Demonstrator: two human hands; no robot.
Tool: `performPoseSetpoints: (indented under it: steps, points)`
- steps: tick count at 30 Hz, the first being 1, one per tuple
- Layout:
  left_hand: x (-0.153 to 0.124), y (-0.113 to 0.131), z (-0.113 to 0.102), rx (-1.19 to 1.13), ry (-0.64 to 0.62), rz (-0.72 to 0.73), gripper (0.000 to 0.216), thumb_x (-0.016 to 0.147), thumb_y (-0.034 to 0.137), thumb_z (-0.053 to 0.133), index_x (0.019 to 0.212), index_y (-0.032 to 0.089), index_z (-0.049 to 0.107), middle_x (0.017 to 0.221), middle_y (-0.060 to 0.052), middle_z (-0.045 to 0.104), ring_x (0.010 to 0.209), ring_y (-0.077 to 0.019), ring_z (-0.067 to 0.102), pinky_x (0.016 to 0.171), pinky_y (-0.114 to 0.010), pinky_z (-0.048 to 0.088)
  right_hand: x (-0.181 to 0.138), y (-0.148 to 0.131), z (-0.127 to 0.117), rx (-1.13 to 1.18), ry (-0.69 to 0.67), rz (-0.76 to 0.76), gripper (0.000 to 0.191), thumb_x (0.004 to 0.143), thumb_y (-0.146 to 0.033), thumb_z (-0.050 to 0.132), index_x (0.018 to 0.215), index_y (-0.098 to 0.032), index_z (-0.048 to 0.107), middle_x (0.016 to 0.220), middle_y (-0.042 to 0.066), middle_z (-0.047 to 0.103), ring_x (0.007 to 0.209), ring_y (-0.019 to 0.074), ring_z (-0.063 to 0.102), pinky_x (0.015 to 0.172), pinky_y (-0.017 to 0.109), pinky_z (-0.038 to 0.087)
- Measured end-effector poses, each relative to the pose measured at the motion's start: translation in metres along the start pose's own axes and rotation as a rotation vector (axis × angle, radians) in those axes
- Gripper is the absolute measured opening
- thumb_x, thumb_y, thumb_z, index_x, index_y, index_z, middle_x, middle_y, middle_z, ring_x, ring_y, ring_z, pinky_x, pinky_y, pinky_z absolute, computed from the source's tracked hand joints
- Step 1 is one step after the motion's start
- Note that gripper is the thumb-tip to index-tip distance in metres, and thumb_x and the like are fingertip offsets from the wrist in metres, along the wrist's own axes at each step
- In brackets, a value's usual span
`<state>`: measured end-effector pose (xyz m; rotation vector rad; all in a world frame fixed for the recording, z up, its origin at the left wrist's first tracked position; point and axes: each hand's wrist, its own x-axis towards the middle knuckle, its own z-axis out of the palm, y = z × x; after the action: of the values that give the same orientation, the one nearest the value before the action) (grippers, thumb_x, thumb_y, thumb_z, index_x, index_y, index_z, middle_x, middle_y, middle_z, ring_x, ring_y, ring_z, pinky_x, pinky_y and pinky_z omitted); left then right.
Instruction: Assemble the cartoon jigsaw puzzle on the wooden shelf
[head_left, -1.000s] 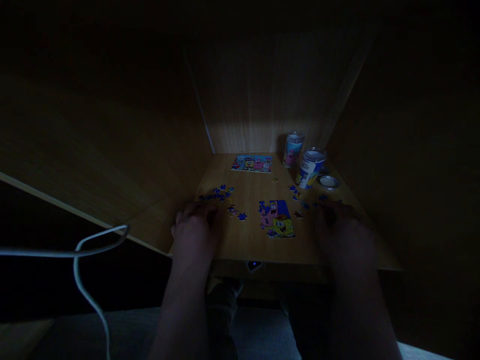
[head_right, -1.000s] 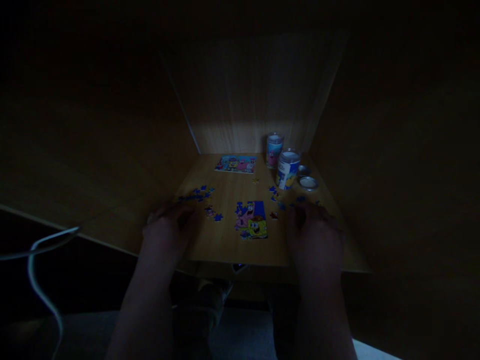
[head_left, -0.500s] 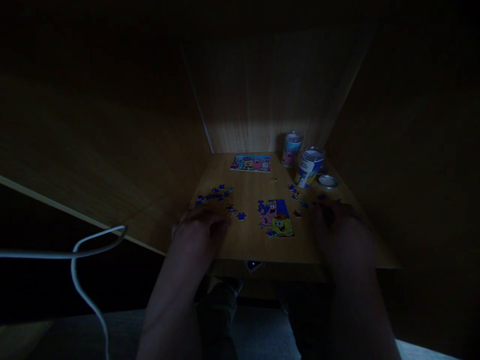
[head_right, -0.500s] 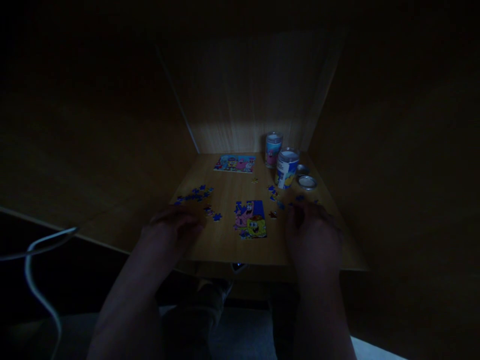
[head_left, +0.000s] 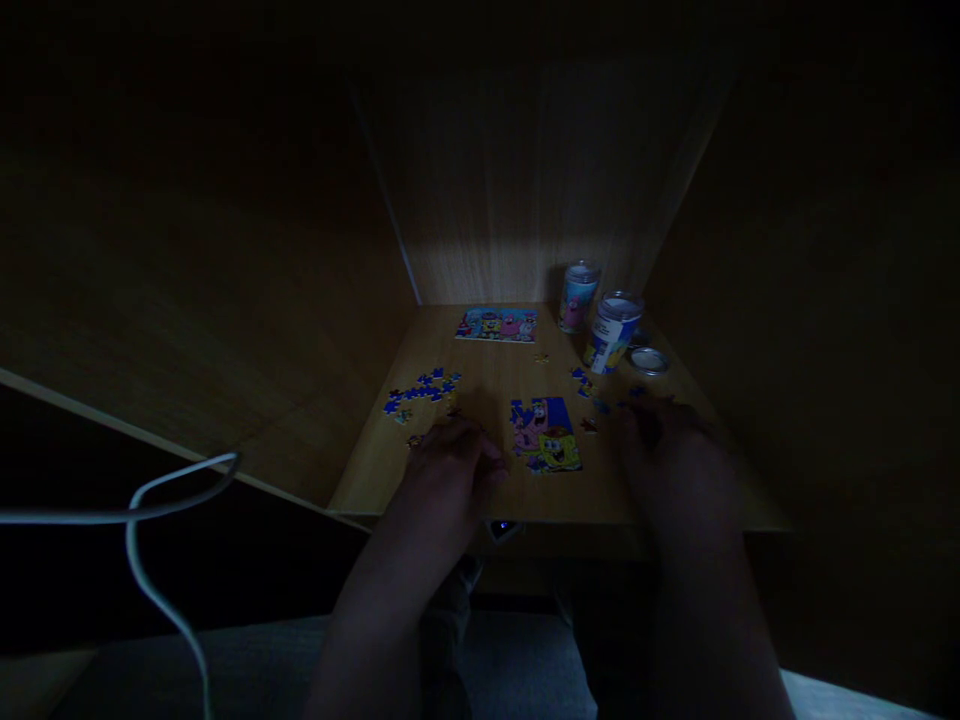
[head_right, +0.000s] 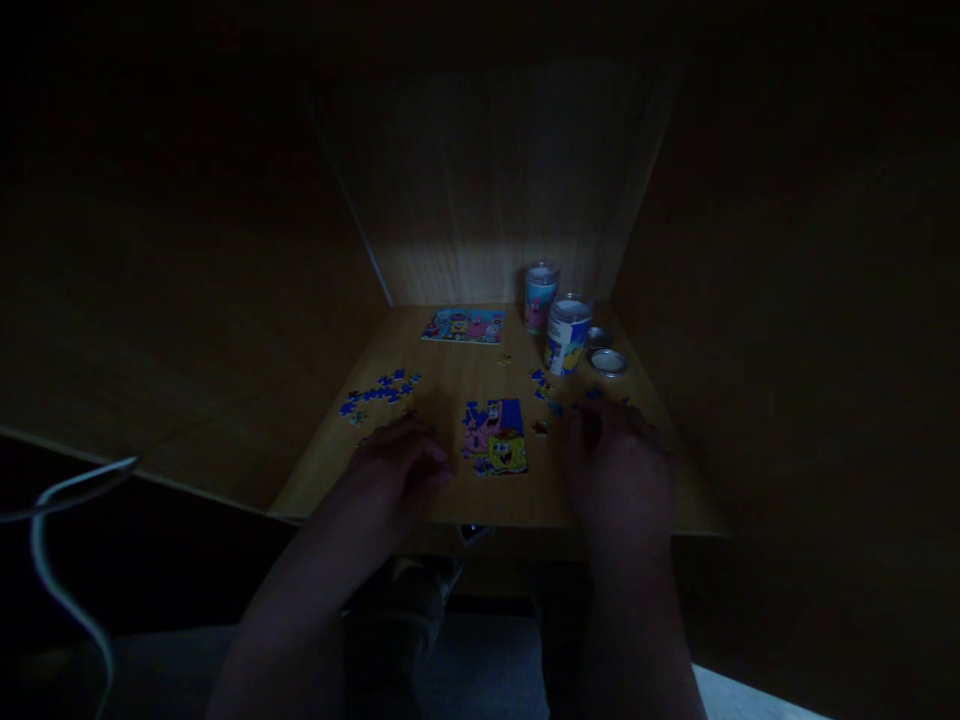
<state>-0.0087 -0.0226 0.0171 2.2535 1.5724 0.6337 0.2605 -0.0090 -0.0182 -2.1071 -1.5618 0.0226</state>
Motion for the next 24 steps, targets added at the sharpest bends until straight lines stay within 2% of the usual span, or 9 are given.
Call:
performPoseSetpoints:
  steps: [4, 11, 18, 24]
  points:
    - [-0.002, -0.002, -0.003, -0.014, 0.052, -0.006, 0.006, 0.1, 0.019, 0.076, 0.104, 0.023, 0.075, 0.116, -0.006, 0.076, 0.115, -0.0281, 0.07, 0.103, -0.046, 0.055, 0.0, 0.001, 0.001, 0.025, 0.021, -0.011, 0.041, 0.108, -0.046, 0.05, 0.126, -0.02, 0.077, 0.129, 0.015, 0.079, 0.106, 0.0315, 0.074, 0.085, 0.043, 0.053]
    - [-0.001, -0.007, -0.003, -0.059, 0.002, 0.032, 0.008, 0.097, 0.018, 0.08, 0.1, 0.025, 0.077, 0.114, -0.005, 0.076, 0.111, -0.0259, 0.072, 0.101, -0.044, 0.056, -0.001, -0.002, -0.002, 0.006, 0.04, -0.023, 0.039, 0.109, -0.044, 0.051, 0.125, -0.02, 0.077, 0.125, 0.014, 0.08, 0.104, 0.0308, 0.075, 0.082, 0.042, 0.052]
    - [-0.001, -0.001, 0.002, -0.088, -0.047, 0.044, 0.011, 0.103, 0.013, 0.069, 0.103, 0.024, 0.073, 0.113, -0.006, 0.074, 0.114, -0.0258, 0.068, 0.102, -0.045, 0.054, -0.001, -0.004, -0.004, -0.02, 0.01, -0.006, 0.037, 0.109, -0.043, 0.052, 0.126, -0.021, 0.076, 0.126, 0.013, 0.079, 0.106, 0.0321, 0.075, 0.081, 0.042, 0.049]
    - [0.002, 0.001, 0.01, -0.12, -0.021, 0.098, 0.012, 0.102, 0.013, 0.071, 0.106, 0.024, 0.072, 0.118, -0.005, 0.073, 0.117, -0.0257, 0.067, 0.104, -0.045, 0.053, -0.001, -0.004, -0.004, 0.038, 0.053, -0.047, 0.034, 0.108, -0.043, 0.055, 0.123, -0.021, 0.077, 0.125, 0.012, 0.08, 0.108, 0.0314, 0.073, 0.087, 0.042, 0.049]
